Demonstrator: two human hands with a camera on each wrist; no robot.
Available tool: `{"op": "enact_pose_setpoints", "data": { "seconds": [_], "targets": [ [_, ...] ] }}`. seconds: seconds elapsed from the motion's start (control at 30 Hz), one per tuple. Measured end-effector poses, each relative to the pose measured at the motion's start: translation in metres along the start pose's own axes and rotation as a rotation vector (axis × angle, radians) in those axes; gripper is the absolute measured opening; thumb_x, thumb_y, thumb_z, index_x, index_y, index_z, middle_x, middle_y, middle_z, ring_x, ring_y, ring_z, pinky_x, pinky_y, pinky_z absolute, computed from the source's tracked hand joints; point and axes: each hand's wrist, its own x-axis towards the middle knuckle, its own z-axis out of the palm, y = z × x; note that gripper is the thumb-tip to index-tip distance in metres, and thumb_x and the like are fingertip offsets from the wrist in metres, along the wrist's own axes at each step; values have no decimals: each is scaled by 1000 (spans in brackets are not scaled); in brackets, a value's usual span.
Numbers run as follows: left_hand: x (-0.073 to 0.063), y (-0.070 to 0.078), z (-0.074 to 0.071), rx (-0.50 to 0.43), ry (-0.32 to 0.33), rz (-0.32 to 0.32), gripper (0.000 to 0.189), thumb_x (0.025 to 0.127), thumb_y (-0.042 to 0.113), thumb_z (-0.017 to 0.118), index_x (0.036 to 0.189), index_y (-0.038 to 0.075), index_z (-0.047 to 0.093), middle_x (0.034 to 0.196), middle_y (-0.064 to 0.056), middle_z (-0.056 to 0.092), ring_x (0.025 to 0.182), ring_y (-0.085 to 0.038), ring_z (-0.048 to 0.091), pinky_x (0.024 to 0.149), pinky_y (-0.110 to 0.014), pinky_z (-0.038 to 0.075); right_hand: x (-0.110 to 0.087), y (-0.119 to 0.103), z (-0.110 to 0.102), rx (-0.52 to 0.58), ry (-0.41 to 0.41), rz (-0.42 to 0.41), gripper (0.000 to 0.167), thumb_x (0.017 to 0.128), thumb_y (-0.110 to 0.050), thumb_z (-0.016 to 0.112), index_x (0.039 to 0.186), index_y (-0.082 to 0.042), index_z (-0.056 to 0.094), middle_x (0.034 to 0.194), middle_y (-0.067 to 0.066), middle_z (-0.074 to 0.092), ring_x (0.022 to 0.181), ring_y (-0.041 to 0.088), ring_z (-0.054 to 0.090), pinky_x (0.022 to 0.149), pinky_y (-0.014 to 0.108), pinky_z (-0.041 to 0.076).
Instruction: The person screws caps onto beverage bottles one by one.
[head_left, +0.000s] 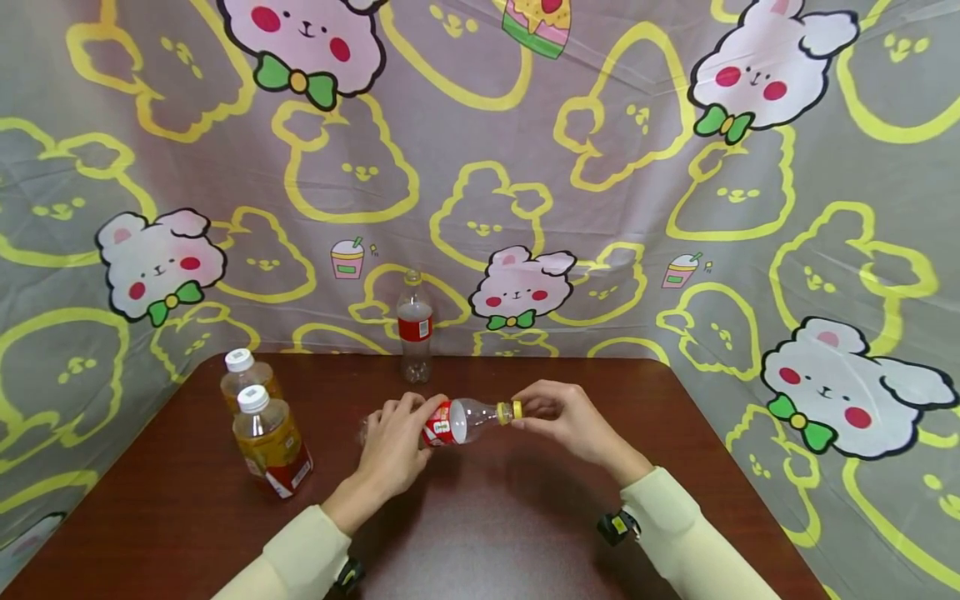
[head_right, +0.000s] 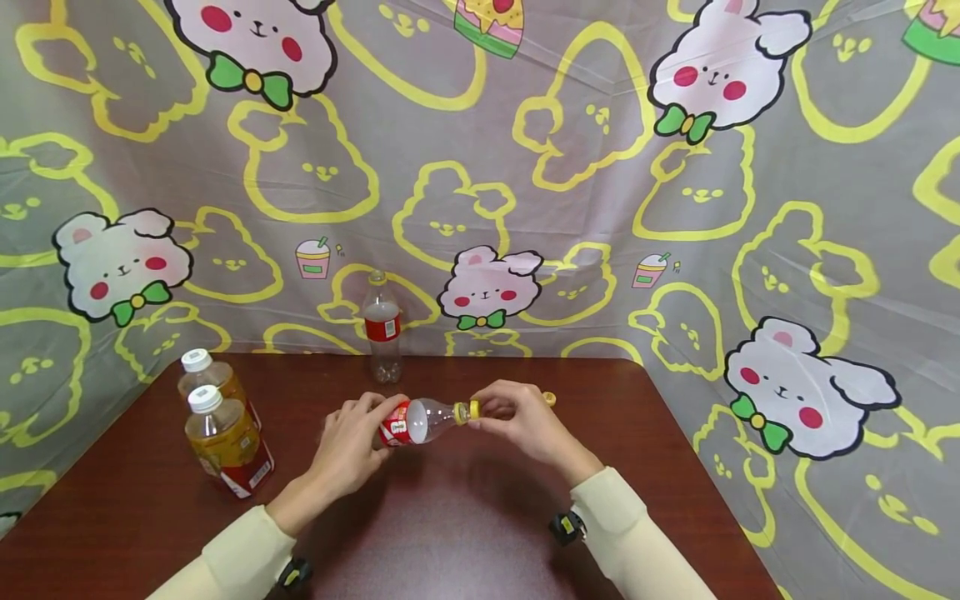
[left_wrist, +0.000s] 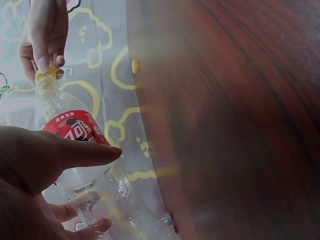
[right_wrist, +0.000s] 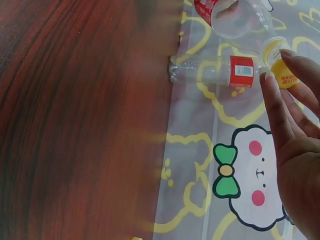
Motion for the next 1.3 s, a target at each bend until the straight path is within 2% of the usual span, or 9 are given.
{"op": "enact_pose_setpoints", "data": {
  "seconds": [0.23,0.6,0.8,0.9,1.1,1.2,1.3],
  "targets": [
    [-2,3,1,18,-8,14,80,66,9,93,138,25,62,119,-6,61,105,-37,56,87,-57,43,-2,-2,0,20,-53,33,28,85,-15,85,112,-16,76,104,-2,73,92,16,73,83,30,59],
    [-3,7,0,35,-13,22,80,66,8,92,138,25,62,117,-6,61,104,-37,56,86,-57,43,-3,-3,-1,1,-73,50,27,84,-19,86,109,-17,77,100,-4,74,89,16,73,81,29,59],
    [-4,8,-1,22,-7,27,79,66,6,92,137,25,62,116,-6,61,105,-37,56,87,-58,42,-5,-5,-2,3,-131,65,21,89,-18,81,110,-17,77,97,-3,75,80,29,73,71,36,61],
    [-5,8,-2,15,-13,32,78,67,6,91,137,25,63,116,-7,61,104,-37,56,87,-59,42,-6,-4,0,-6,-135,59,25,89,-14,81,113,-14,77,98,-2,74,82,26,72,74,33,61],
    [-4,5,-5,-13,-71,30,77,68,7,92,137,23,63,118,-7,62,106,-37,57,87,-60,44,-6,-7,0,30,-145,62,32,85,-12,84,116,-14,77,107,-2,71,93,16,72,84,34,59],
    [-4,5,-8,-19,-84,31,77,68,8,93,137,23,63,117,-6,62,106,-36,57,86,-59,44,-5,-9,0,32,-143,51,31,85,-12,84,115,-14,77,107,-3,71,92,16,72,83,32,59],
    [-3,5,-9,-23,-89,26,77,68,8,93,137,24,63,117,-6,62,106,-36,57,86,-60,44,-4,-8,0,1,-142,14,28,87,-17,83,114,-14,78,99,-4,72,84,18,71,77,31,60]
  ]
}}
